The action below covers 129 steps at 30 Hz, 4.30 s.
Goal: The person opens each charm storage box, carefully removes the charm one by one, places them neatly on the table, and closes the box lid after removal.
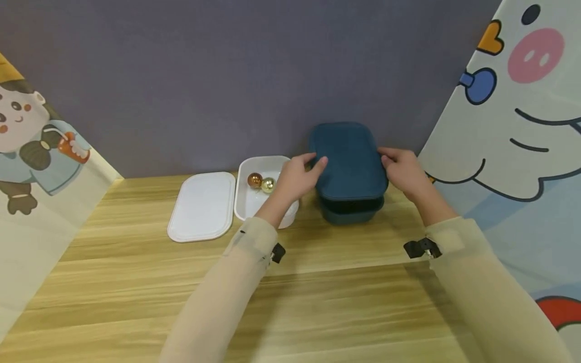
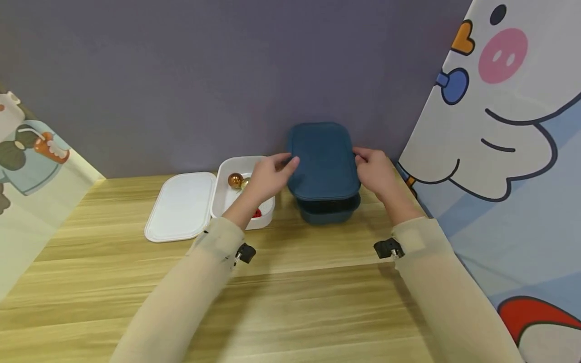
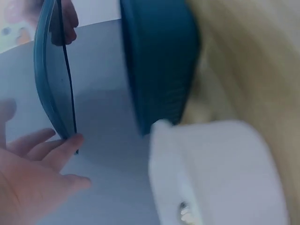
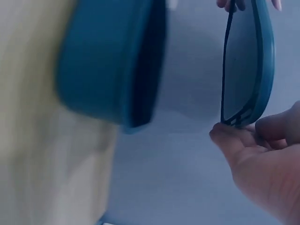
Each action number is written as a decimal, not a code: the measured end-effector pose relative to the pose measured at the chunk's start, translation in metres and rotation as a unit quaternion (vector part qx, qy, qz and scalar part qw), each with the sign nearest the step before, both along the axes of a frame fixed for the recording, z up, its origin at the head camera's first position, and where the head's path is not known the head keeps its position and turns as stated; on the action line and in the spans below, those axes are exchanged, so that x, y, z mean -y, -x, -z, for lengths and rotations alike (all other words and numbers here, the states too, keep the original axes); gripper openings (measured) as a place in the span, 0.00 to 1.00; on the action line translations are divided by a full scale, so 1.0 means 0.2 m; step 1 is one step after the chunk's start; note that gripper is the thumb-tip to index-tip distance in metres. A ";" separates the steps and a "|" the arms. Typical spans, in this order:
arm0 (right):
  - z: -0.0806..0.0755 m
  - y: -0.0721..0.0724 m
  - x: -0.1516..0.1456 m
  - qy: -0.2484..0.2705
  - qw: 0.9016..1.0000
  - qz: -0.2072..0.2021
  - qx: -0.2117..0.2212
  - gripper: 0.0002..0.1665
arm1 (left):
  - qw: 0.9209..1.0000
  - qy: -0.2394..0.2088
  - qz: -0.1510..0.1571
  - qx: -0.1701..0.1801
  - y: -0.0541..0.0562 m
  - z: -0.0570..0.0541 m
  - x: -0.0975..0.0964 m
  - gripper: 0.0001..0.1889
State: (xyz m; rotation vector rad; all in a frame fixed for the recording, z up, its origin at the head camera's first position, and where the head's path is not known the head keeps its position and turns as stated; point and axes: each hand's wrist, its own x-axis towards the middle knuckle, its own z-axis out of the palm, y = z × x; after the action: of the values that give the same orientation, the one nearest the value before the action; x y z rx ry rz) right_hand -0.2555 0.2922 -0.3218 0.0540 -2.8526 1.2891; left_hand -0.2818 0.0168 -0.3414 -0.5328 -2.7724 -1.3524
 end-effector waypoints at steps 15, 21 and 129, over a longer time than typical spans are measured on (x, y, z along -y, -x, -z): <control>-0.22 -0.23 0.08 0.125 0.990 0.026 -0.065 0.29 | 0.979 -0.177 -0.030 -0.092 -0.19 -0.24 0.25 0.17; -0.26 -0.30 0.12 0.121 0.991 0.015 -0.051 0.27 | 0.973 -0.187 -0.046 -0.128 -0.23 -0.23 0.32 0.15; 0.14 -0.34 1.21 0.092 0.976 -0.184 0.066 0.41 | 0.981 0.004 -0.184 0.068 -0.50 0.04 1.29 0.34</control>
State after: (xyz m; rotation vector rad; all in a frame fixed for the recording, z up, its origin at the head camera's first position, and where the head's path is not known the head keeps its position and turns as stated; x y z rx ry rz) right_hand -0.1880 0.0493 -0.3490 0.5385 -2.9118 1.6727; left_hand -0.1811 -0.2421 -0.3492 0.0793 -2.7910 -1.3328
